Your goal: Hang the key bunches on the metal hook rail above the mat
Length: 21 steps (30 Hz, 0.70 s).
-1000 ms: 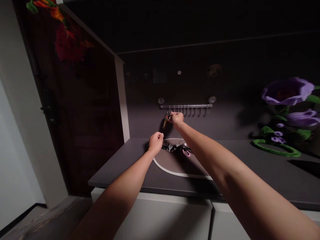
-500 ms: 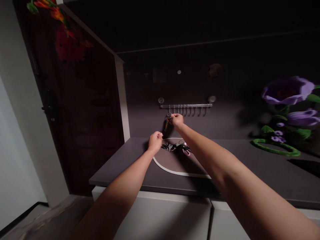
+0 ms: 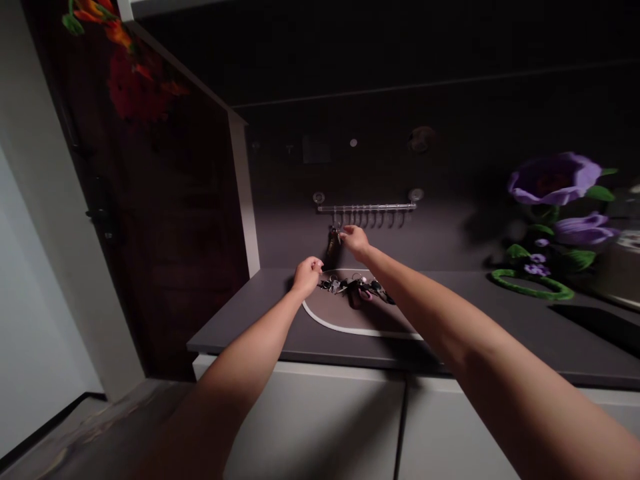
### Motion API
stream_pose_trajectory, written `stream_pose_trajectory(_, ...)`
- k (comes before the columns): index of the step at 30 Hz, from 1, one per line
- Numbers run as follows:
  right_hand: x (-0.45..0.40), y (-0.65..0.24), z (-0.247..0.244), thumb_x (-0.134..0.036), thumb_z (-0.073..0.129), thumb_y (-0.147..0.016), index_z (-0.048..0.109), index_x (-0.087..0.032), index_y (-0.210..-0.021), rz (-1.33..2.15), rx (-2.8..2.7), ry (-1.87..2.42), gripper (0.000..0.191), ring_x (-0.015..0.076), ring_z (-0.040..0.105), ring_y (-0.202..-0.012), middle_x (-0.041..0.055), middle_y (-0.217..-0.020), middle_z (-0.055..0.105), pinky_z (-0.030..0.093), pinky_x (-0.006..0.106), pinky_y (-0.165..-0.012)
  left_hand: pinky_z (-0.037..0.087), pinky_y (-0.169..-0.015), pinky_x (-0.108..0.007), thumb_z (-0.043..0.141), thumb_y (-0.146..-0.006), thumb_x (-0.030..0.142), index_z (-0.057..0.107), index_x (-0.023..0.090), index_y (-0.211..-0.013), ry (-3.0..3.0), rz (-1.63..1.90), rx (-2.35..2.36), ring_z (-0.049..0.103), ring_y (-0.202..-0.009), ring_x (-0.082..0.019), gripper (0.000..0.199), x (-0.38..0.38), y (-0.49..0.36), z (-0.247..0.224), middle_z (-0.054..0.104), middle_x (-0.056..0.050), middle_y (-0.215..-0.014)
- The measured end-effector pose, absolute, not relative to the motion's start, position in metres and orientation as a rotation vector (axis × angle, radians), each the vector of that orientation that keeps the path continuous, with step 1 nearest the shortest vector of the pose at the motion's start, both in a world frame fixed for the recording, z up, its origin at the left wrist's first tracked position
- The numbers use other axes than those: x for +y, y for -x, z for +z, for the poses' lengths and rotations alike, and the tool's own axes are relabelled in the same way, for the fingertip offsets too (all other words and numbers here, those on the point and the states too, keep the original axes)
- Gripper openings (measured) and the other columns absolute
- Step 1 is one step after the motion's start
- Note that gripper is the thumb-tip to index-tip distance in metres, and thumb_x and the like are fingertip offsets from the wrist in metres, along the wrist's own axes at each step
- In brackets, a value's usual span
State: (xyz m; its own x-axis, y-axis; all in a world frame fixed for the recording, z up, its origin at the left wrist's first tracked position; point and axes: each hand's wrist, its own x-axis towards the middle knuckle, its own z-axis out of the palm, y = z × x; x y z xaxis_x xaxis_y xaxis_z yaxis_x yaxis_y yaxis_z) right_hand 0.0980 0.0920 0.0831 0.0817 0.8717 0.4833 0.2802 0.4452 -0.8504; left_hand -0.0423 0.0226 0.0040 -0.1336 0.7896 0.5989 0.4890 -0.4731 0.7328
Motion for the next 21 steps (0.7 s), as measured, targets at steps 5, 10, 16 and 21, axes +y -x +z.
stream_pose_trajectory(5, 0.064, -0.108, 0.075, -0.015, 0.054, -0.076, 0.056, -0.013, -0.102, 0.721, -1.496, 1.032, 0.026, 0.0131, 0.059, -0.085, 0.0118, -0.107, 0.061, 0.049, 0.029, -0.074, 0.038, -0.057, -0.020, 0.045, -0.077, 0.021, 0.058, 0.015, -0.075, -1.912, 1.596, 1.373, 0.050, -0.057, -0.009, 0.014, 0.022, 0.043, 0.004, 0.059, 0.000, -0.062)
stream_pose_trajectory(10, 0.042, -0.118, 0.052, -0.017, 0.053, -0.077, 0.060, -0.012, -0.094, 0.713, -1.630, 0.959, 0.019, 0.0101, 0.057, -0.072, 0.0074, -0.090, 0.065, 0.047, 0.026, -0.070, 0.039, -0.059, -0.021, 0.048, -0.076, 0.019, 0.059, 0.014, -0.075, -2.044, 1.487, 1.388, 0.051, -0.060, -0.010, 0.013, 0.019, 0.043, 0.003, 0.059, 0.000, -0.065)
stream_pose_trajectory(16, 0.020, -0.130, 0.025, -0.024, 0.053, -0.079, 0.064, -0.014, -0.090, 0.409, -1.893, 0.976, 0.018, 0.0135, 0.059, -0.080, 0.0060, -0.088, 0.067, 0.044, 0.027, -0.077, 0.042, -0.068, -0.024, 0.048, -0.076, 0.017, 0.062, 0.014, -0.080, -2.207, 1.326, 1.447, 0.054, -0.070, -0.012, 0.015, 0.012, 0.044, 0.006, 0.062, -0.002, -0.075)
stream_pose_trajectory(21, 0.010, -0.133, 0.018, -0.024, 0.050, -0.083, 0.066, -0.016, -0.090, 0.118, -2.182, 1.000, 0.020, 0.0152, 0.059, -0.084, 0.0074, -0.091, 0.067, 0.041, 0.025, -0.078, 0.042, -0.080, -0.028, 0.050, -0.075, 0.014, 0.064, 0.016, -0.084, -2.435, 1.160, 1.503, 0.054, -0.085, -0.015, 0.017, 0.012, 0.051, 0.007, 0.062, -0.004, -0.088)
